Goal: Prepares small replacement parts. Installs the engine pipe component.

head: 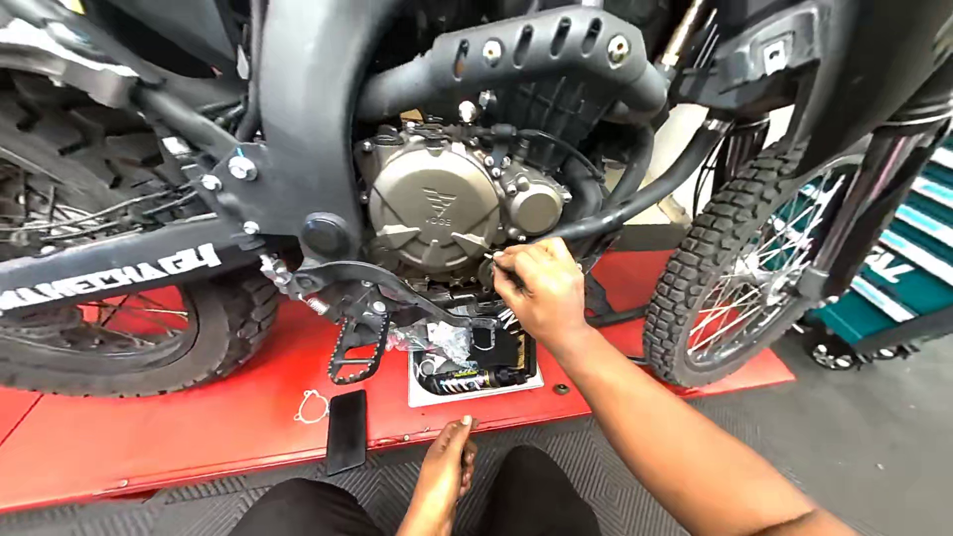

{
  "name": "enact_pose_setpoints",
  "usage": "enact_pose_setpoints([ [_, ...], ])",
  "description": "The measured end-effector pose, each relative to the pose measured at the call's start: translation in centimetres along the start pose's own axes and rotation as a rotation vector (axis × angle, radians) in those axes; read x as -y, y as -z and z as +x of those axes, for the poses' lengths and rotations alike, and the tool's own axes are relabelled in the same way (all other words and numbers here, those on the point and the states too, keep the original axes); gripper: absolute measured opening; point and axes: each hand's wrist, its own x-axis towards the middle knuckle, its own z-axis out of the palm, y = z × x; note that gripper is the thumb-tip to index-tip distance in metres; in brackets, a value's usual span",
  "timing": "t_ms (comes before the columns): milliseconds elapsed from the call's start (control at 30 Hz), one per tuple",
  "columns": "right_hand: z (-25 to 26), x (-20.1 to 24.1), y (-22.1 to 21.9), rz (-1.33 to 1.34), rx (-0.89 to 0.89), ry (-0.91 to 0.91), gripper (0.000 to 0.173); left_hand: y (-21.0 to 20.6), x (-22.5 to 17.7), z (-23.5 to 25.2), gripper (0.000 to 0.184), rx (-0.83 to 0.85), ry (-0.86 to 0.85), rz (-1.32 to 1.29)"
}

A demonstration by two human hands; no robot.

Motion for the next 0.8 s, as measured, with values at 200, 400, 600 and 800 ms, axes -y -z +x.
enact_pose_setpoints([
  [200, -0.4, 0.7, -0.3, -0.107, -0.014, 0.009, 0.009, 1.0, 0.7, -0.7, 0.036, -0.004, 0.034, -0.023],
  [400, -1.4, 0.3, -1.7, -0.227, -0.102, 0.009, 0.016, 0.0, -0.3, -0.9, 0.032, 0.044, 0.075, -0.238],
  [600, -8.0, 2.6, 1.6, -0.080, 0.152, -0.197, 0.036, -2.7, -3.8, 0.2, 0.029, -0.019, -0.022, -0.627],
  [800, -16.5, 5.7, 3.1, 0.296, 0.434, -0.194, 0.018, -6.7, -6.5, 1.3, 0.035, 0.019, -0.160, -0.693],
])
